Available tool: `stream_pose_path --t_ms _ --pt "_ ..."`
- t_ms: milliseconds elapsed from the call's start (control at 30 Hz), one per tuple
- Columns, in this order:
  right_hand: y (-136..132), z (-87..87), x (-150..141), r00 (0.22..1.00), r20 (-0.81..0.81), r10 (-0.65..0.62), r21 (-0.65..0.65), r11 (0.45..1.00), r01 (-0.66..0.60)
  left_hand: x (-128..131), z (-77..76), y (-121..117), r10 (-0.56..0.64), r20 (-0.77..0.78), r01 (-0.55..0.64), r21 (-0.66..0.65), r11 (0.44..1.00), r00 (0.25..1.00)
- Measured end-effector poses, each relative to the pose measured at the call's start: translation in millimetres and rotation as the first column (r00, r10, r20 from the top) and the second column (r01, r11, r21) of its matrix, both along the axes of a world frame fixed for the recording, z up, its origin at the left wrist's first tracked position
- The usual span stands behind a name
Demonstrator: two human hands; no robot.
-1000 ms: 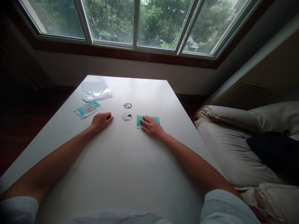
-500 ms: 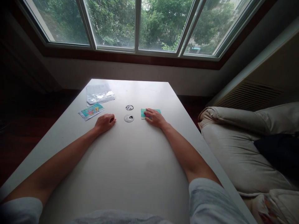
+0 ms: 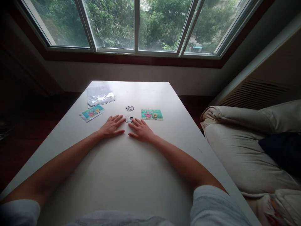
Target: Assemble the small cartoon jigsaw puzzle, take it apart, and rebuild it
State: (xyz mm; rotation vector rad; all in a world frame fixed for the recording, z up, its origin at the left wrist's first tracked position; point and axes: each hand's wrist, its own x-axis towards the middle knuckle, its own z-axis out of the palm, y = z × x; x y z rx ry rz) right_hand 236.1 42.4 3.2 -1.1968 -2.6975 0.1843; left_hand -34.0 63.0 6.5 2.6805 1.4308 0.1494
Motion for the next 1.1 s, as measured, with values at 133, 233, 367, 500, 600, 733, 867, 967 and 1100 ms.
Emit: stream_pose_path --t_ms 133,233,367,500,600,733,867,967,1100 --pt "1.0 0.5 2.1 1.0 0.029 0.008 -0.009 1.0 -0.008 8.5 -1.1 -8.0 -0.008 -0.034 0.007 -0.019 1.0 0.999" --pt "0.8 0.1 1.8 0.999 0.038 0.007 -0.018 1.0 -0.006 10.7 -2.7 -9.5 0.002 -0.041 -0.003 -0.02 1.0 0.999" --pt "0.5 -0.7 1.1 0.999 0.046 0.005 -0.033 0.999 -0.003 11.9 -4.5 -10.6 0.005 -0.041 -0.006 -0.023 1.0 0.999" --pt "1.2 -0.7 0.9 0.998 0.059 0.0 -0.048 0.999 0.003 11.7 -3.6 -11.8 -0.001 -0.041 0.0 -0.027 1.0 0.999" --pt "1.9 0.1 1.3 0.998 0.063 -0.004 -0.057 0.998 0.007 11.2 -2.6 -11.9 0.005 -0.037 -0.006 -0.024 1.0 0.999" --pt "2.8 1.4 2.7 0.998 0.067 -0.02 -0.062 0.998 0.025 11.6 -1.8 -11.6 0.029 -0.036 -0.029 -0.012 0.999 0.999" --pt "3.0 3.5 3.4 0.996 0.084 -0.028 -0.067 0.997 0.033 13.6 -1.2 -11.5 0.043 -0.056 -0.045 -0.037 0.998 0.997" --pt "3.0 4.3 2.8 0.994 0.1 -0.036 -0.067 0.997 0.043 14.8 -1.4 -12.8 0.067 -0.082 -0.073 -0.067 0.995 0.994" --pt "3.5 2.2 1.4 0.995 0.1 -0.022 -0.055 0.998 0.027 13.3 -2.3 -16.0 0.07 -0.077 -0.075 -0.075 0.994 0.995"
